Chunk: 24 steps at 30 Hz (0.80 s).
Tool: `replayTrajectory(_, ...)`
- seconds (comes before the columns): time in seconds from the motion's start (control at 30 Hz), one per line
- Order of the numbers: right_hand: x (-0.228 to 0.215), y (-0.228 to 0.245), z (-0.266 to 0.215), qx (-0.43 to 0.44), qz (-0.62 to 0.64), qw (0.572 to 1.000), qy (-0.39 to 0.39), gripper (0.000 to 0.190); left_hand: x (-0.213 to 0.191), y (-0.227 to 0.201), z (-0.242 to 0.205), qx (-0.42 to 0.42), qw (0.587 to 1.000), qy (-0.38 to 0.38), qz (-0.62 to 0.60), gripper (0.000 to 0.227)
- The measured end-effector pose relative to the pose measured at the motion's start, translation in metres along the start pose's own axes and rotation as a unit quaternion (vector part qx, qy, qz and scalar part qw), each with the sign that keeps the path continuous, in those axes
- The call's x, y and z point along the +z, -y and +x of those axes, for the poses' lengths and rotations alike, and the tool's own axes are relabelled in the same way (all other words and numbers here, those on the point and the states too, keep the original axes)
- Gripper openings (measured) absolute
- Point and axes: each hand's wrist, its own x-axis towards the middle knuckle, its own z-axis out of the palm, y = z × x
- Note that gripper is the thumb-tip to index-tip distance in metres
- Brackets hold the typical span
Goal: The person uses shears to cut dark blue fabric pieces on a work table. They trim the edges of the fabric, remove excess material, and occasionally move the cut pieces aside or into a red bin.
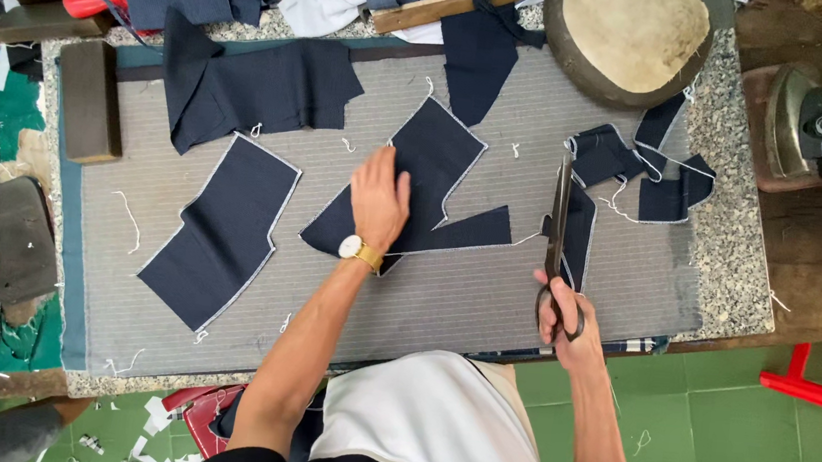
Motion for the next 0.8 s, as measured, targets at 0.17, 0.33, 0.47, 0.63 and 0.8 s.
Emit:
replayTrajectory(0.17, -0.027, -0.059, 0.014, 0.011, 0.01, 1.0, 0.002, 0.046, 0.014, -0.011, -0.031, 0.055, 0.994, 0.086, 0.047, 0.054)
replayTrajectory(0.33, 0.0, -0.014, 0.0, 0.041, 0.0, 0.998, 0.046, 0.033, 0.002, 0.009, -0.046, 0.101, 0.983, 0.134, 0.071, 0.054)
replayTrajectory(0.47, -0.002, -0.004, 0.004, 0.027, -0.052, 0.994, 0.09, 0.034, -0.039, 0.047, -0.072, 0.153, 0.973, 0.162, 0.053, 0.055)
replayTrajectory(0.63, -0.005, 0.005, 0.005, 0.083, -0.111, 0.974, 0.177, 0.041, -0.083, 0.103, -0.101, 0.205, 0.951, 0.231, -0.021, 0.056)
replayTrajectory(0.8, 0.013, 0.016, 0.007, 0.136, -0.181, 0.949, 0.22, 0.048, -0.089, 0.074, -0.08, 0.172, 0.968, 0.179, -0.031, 0.049)
